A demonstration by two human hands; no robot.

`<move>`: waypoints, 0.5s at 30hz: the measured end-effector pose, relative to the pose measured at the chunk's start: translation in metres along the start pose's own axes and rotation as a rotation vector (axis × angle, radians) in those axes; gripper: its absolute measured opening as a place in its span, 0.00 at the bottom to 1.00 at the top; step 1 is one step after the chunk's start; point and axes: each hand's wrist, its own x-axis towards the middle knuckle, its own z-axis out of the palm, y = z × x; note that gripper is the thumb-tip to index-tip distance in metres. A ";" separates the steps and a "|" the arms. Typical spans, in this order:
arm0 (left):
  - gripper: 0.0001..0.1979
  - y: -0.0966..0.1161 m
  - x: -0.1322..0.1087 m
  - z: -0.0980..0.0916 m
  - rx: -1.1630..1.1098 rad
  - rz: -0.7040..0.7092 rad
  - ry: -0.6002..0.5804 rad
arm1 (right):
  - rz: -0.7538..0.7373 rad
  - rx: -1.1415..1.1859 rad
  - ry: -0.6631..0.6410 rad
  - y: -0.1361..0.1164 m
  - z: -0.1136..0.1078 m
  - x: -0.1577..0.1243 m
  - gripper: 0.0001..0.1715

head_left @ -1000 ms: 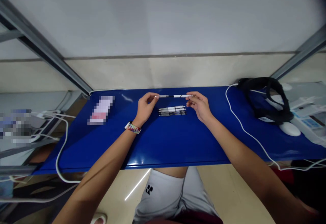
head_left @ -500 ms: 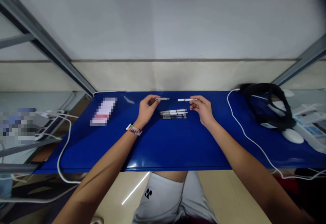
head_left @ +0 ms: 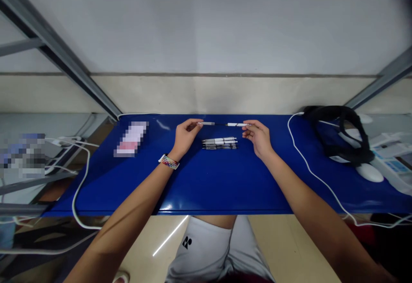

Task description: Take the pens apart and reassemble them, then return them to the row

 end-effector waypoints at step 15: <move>0.14 0.002 -0.001 -0.001 0.012 0.008 0.011 | -0.064 -0.070 0.020 -0.003 -0.004 0.001 0.12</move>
